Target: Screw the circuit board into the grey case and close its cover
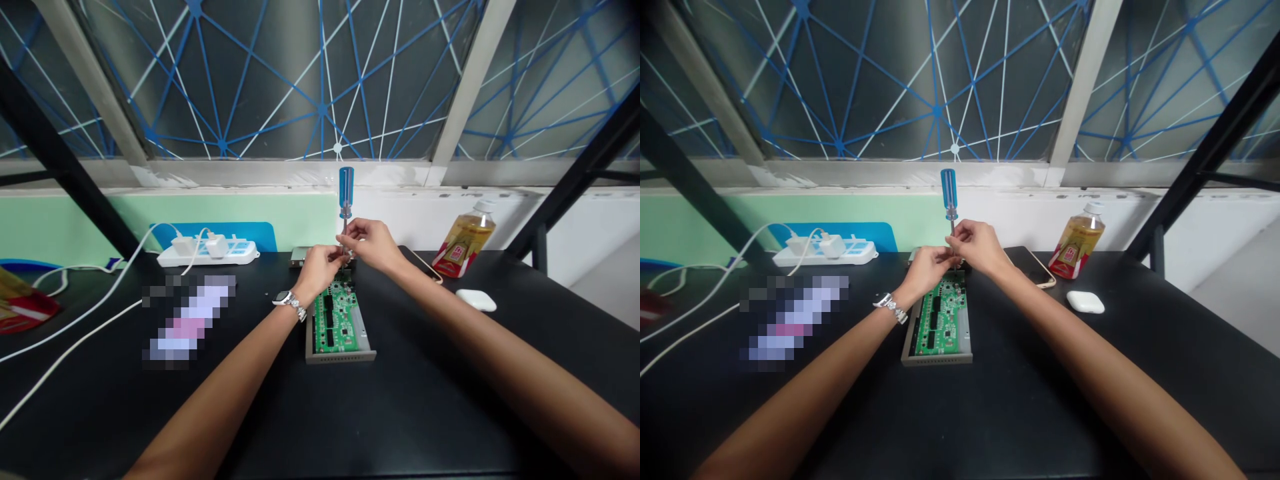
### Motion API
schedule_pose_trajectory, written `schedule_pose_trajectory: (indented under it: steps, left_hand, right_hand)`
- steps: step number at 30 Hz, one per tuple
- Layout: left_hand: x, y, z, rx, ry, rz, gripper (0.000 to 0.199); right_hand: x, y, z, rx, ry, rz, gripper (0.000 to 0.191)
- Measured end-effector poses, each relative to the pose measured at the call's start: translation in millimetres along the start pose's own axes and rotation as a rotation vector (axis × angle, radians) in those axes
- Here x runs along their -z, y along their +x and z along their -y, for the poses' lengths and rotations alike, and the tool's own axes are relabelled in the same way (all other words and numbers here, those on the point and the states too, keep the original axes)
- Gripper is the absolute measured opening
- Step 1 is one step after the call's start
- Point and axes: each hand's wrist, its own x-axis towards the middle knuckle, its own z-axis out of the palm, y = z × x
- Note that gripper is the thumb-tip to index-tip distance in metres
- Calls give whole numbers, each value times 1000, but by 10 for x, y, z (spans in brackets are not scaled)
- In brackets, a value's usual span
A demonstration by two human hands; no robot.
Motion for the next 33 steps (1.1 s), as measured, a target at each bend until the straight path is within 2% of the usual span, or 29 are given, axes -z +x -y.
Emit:
schedule_pose_trajectory:
  steps: [5, 8, 11, 15, 17, 21, 22, 24, 27, 29, 31, 33]
  left_hand:
    - [19, -12, 0, 9, -4, 36, 18]
    - [8, -26, -17, 29, -29, 38, 18]
    - [-14, -34, -36, 56, -41, 23, 17]
    - [-27, -32, -41, 56, -30, 27, 19]
    - [-22, -29, -35, 42, -14, 44, 20]
    - [-12, -26, -9, 25, -18, 64, 21]
    - [-14, -27, -3, 24, -25, 63, 21]
    - [-22, -30, 4, 21, -37, 58, 20]
    - [-38, -41, -6, 19, -42, 54, 19]
    - [-41, -50, -29, 18, -38, 48, 19]
    - [-34, -57, -59, 15, -20, 40, 19]
    - [-21, -63, -87, 9, 11, 43, 20]
  right_hand:
    - [84, 70, 66, 44, 96, 3, 35]
    - [106, 101, 85, 43, 127, -40, 31]
    - [74, 110, 79, 67, 110, -148, 24]
    - [27, 109, 82, 61, 65, -250, 26]
    - [45, 114, 99, 37, 67, -219, 25]
    - [132, 136, 136, -51, 147, 23, 34]
    - [144, 141, 140, -65, 154, 50, 35]
    - [139, 145, 142, -66, 141, -2, 34]
    - [79, 132, 146, -14, 79, -189, 33]
    - [45, 116, 161, 22, 26, -263, 34]
    - [44, 104, 183, 38, -15, -281, 31]
    - [79, 103, 202, 18, -10, -211, 27]
